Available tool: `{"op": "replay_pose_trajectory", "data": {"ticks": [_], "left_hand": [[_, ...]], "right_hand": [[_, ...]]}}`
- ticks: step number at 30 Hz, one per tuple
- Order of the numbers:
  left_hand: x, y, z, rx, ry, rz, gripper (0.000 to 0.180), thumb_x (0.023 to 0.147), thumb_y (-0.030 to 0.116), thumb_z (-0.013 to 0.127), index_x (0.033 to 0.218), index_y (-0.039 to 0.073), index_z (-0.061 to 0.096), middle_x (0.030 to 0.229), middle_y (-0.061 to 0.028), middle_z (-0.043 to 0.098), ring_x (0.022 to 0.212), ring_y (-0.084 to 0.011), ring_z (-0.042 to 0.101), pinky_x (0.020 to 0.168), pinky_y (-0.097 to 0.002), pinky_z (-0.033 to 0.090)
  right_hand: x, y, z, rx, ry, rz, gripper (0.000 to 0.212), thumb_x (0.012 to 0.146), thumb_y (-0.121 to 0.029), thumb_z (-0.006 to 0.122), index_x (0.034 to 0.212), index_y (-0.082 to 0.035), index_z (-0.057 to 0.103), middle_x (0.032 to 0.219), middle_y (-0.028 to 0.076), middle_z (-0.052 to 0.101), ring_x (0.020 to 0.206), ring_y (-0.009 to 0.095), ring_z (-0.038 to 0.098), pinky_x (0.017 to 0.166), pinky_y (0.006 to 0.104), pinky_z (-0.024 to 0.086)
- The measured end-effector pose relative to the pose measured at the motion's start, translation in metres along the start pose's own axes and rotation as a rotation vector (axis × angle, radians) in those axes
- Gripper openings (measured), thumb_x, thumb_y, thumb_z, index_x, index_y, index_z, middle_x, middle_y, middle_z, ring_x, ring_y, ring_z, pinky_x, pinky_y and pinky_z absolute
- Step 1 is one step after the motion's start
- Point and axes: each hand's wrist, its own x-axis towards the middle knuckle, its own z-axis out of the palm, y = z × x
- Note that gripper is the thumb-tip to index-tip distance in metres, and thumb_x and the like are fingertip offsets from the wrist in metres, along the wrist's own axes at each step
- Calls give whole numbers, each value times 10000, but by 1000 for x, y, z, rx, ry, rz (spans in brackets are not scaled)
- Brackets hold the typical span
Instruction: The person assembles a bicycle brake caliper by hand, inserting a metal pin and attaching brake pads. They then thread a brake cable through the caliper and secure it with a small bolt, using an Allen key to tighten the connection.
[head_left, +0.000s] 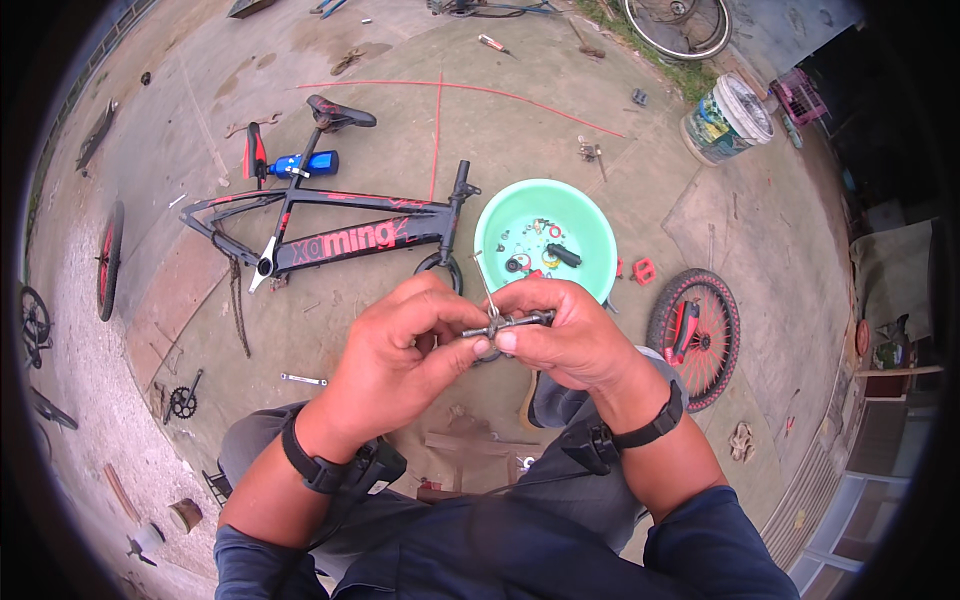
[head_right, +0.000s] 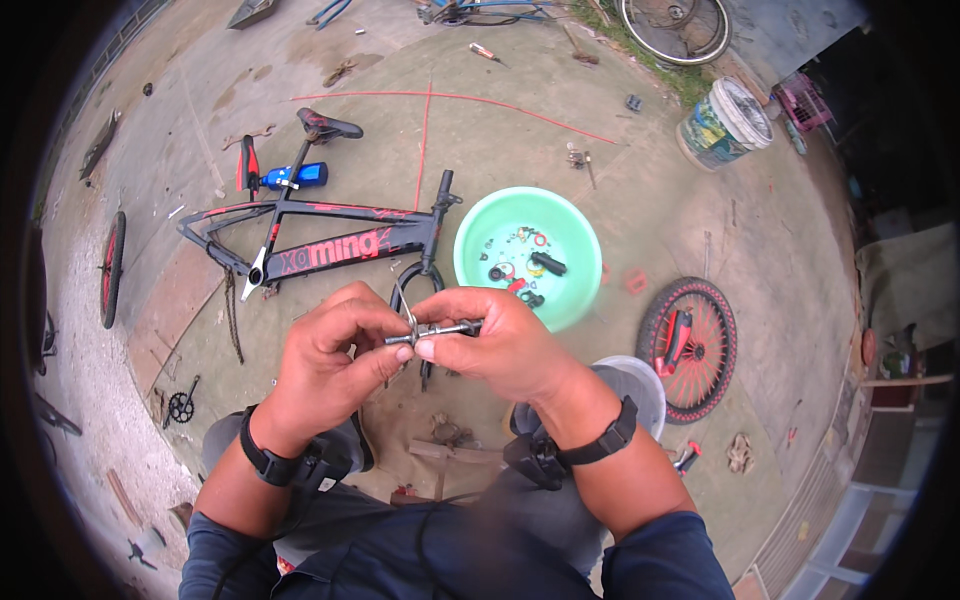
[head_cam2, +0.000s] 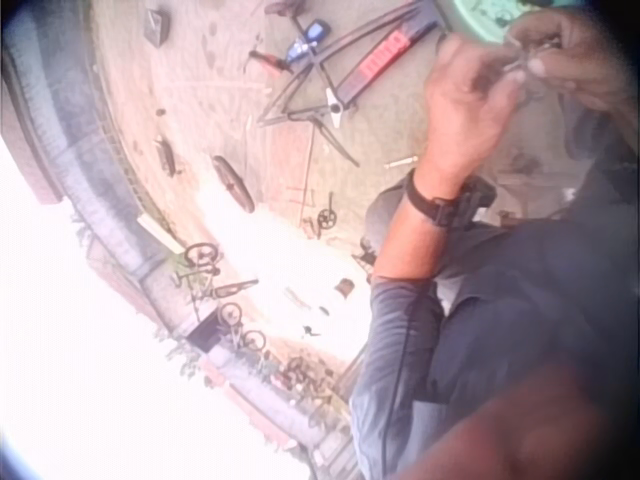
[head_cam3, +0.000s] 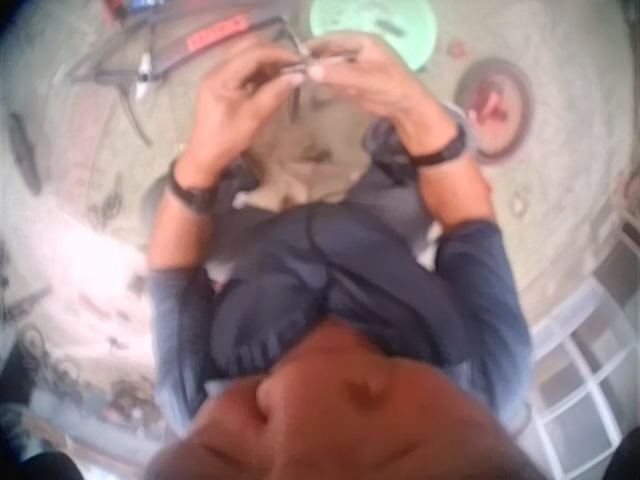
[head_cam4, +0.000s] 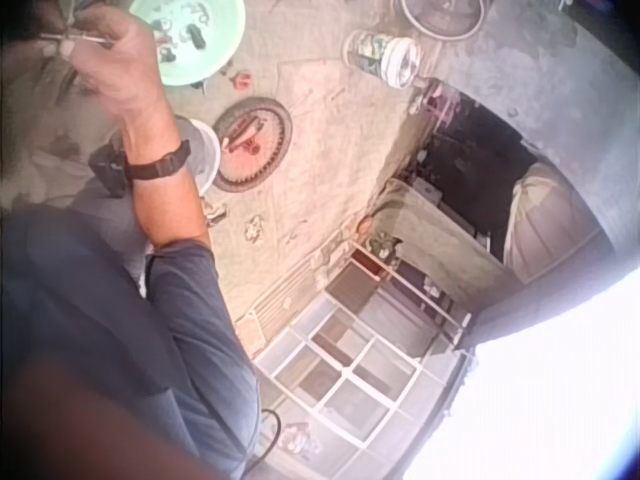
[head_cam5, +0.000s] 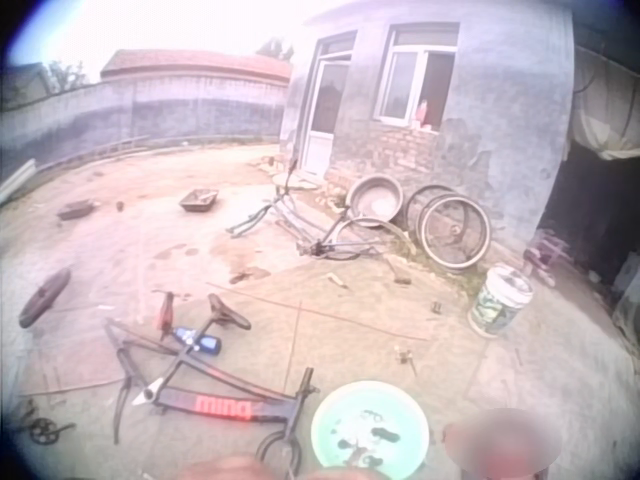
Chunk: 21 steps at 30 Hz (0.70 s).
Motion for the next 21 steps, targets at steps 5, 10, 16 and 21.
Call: {"op": "replay_pose_trajectory", "data": {"ticks": [5,10,16,21], "left_hand": [[-1,2,2,-10,-10,-3,188,808,-31,759,958,49,679,856,-16,562,706,-67,526,576,-211,406],[-2,3,5,-85,-13,-56,191,812,-45,749,945,46,648,876,-11,557,713,-52,515,586,-203,404],[-4,3,4,-98,-45,-90,210,808,-52,750,936,43,614,897,-10,562,717,-46,524,582,-205,411],[-3,3,2,95,-40,42,241,785,2,782,975,52,642,810,-48,557,653,-133,566,574,-269,458]], "right_hand": [[-1,3,-3,-44,-3,-11,303,860,-57,728,1132,43,639,854,17,634,641,23,491,524,194,341],[0,8,-4,-64,-4,-57,293,842,-40,734,1109,44,649,892,40,668,660,25,517,537,188,362],[-4,5,-4,-10,-18,-7,305,827,-23,735,1111,44,647,907,56,674,635,22,515,527,184,360],[-6,3,-7,11,-76,9,291,852,-87,749,1115,8,671,967,21,680,878,73,617,770,236,501]]}}
